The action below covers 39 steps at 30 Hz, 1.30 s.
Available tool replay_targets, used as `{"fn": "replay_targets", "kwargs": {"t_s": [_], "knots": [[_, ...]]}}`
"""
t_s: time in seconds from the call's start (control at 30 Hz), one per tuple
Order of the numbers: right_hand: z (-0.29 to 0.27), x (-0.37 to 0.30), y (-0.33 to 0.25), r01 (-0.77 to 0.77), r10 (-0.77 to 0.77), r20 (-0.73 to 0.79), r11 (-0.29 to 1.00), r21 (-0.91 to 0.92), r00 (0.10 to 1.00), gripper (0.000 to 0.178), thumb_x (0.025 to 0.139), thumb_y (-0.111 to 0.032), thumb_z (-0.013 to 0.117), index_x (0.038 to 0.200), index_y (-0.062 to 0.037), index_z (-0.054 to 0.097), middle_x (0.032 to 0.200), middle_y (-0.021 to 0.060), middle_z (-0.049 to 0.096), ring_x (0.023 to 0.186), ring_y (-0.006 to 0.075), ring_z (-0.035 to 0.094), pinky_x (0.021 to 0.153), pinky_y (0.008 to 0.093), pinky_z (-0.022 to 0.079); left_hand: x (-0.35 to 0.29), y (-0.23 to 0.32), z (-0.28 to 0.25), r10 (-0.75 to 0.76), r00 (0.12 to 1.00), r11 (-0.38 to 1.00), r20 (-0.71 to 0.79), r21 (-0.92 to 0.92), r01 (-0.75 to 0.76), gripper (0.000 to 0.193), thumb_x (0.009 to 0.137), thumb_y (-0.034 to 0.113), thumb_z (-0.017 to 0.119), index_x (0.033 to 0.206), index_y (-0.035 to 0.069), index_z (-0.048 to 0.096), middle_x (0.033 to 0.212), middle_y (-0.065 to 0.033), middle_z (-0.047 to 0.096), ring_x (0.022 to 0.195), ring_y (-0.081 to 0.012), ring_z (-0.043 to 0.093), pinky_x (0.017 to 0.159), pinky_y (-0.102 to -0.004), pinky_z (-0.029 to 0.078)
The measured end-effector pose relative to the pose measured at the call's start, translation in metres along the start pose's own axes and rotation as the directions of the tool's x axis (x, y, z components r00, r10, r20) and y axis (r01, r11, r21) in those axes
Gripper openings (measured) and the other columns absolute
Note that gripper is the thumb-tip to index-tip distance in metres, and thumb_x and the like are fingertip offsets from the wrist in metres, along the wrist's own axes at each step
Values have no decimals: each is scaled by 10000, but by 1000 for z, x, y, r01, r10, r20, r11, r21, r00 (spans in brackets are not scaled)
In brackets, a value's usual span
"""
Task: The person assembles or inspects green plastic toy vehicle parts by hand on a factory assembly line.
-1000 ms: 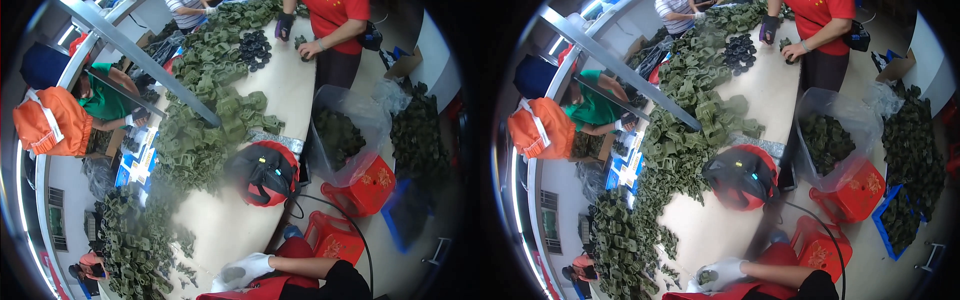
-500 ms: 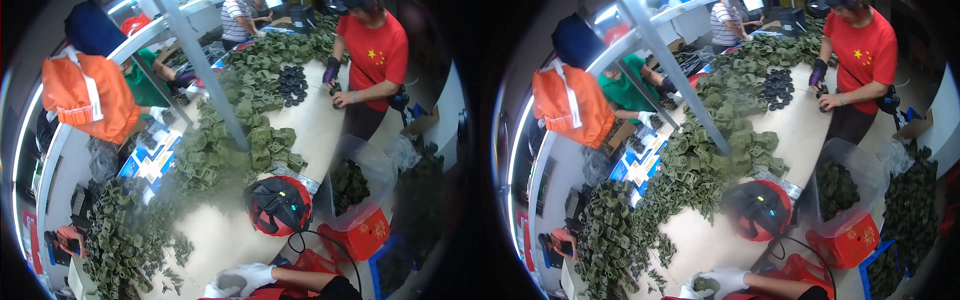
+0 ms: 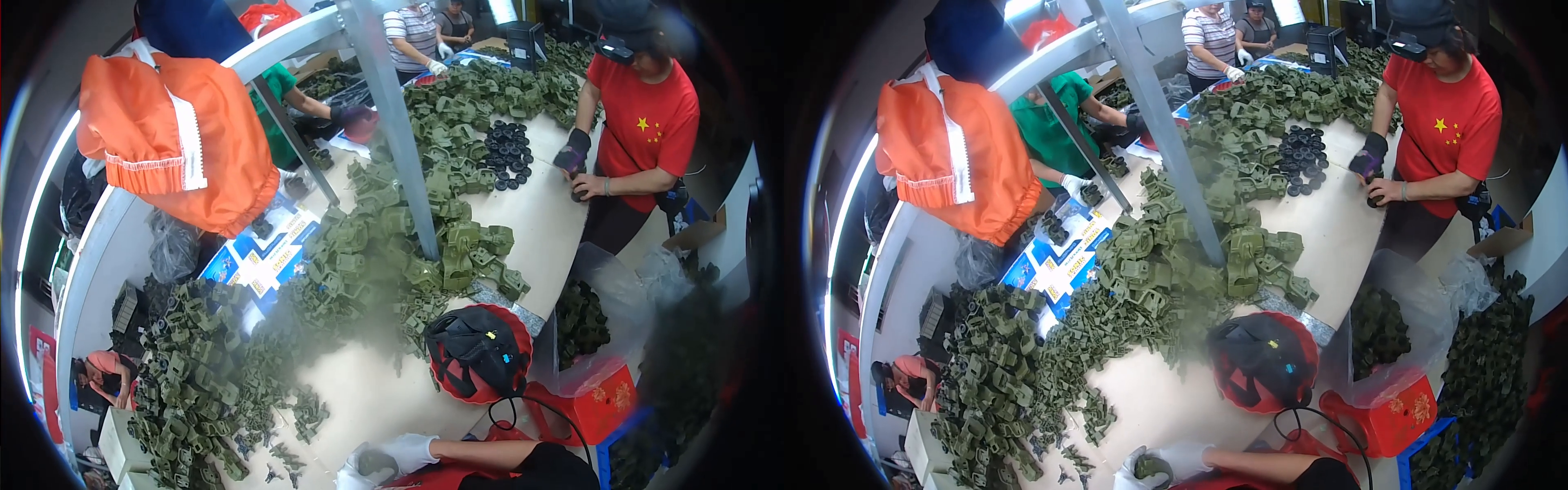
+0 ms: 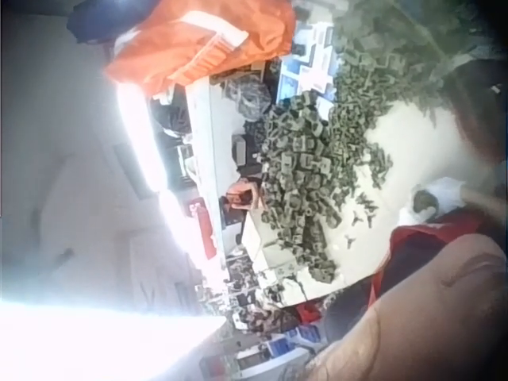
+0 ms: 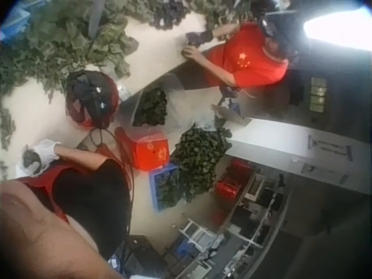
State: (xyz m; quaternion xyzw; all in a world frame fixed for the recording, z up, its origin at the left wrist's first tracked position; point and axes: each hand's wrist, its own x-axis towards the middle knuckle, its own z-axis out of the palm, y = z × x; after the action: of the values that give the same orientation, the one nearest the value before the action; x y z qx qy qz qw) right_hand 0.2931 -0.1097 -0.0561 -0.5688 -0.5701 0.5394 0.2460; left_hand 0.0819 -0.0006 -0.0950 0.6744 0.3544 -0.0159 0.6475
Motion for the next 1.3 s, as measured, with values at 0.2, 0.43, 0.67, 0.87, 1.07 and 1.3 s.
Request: {"fn": "replay_targets", "kwargs": {"t_s": [0.2,0.43,0.67,0.87,1.07,1.3], "knots": [[-3,7,0,6,-4,-26,999,46,1000,543,732,-343,701,1216,-124,588,1006,182,673,911,376,639,780,409,495,11,-9,13,39,986,965,-164,-251,-80,802,755,52,762,1434,74,336,1189,-145,585,1029,-216,603,852,-344,541],[-8,16,16,-243,251,-24,954,178,968,476,718,-307,713,1125,-86,600,925,121,672,888,258,628,800,344,469,23,43,19,-263,956,873,-131,-453,179,714,731,3,780,1352,28,429,1142,-124,613,997,-223,621,867,-336,539],[-11,24,26,-306,362,-34,830,466,932,415,697,-120,751,1091,-78,628,910,21,671,833,138,596,773,281,471,49,5,25,-207,950,951,-233,-274,140,781,660,-9,795,1334,32,404,1143,-114,550,1028,-231,581,875,-333,512],[-15,39,22,-155,344,-169,739,656,924,462,766,-115,763,1182,-45,576,963,6,650,849,94,567,771,252,470,69,9,30,-107,948,860,-299,-507,-63,786,699,-92,717,1372,45,336,1193,-123,507,1058,-239,569,869,-346,520],[-18,54,32,-156,258,-91,792,591,962,599,783,-232,786,1280,-49,507,995,9,643,856,96,564,777,267,477,76,29,17,-141,934,851,-329,-522,-56,681,737,-15,737,1337,34,421,1157,-116,582,1039,-222,596,858,-339,528],[20,65,46,-29,231,-211,735,677,950,606,786,-367,764,1241,-40,533,923,26,644,770,134,584,724,292,483,64,68,19,-244,897,889,-369,-454,55,626,741,6,759,1299,38,477,1115,-110,616,1004,-221,608,866,-340,530]]}}
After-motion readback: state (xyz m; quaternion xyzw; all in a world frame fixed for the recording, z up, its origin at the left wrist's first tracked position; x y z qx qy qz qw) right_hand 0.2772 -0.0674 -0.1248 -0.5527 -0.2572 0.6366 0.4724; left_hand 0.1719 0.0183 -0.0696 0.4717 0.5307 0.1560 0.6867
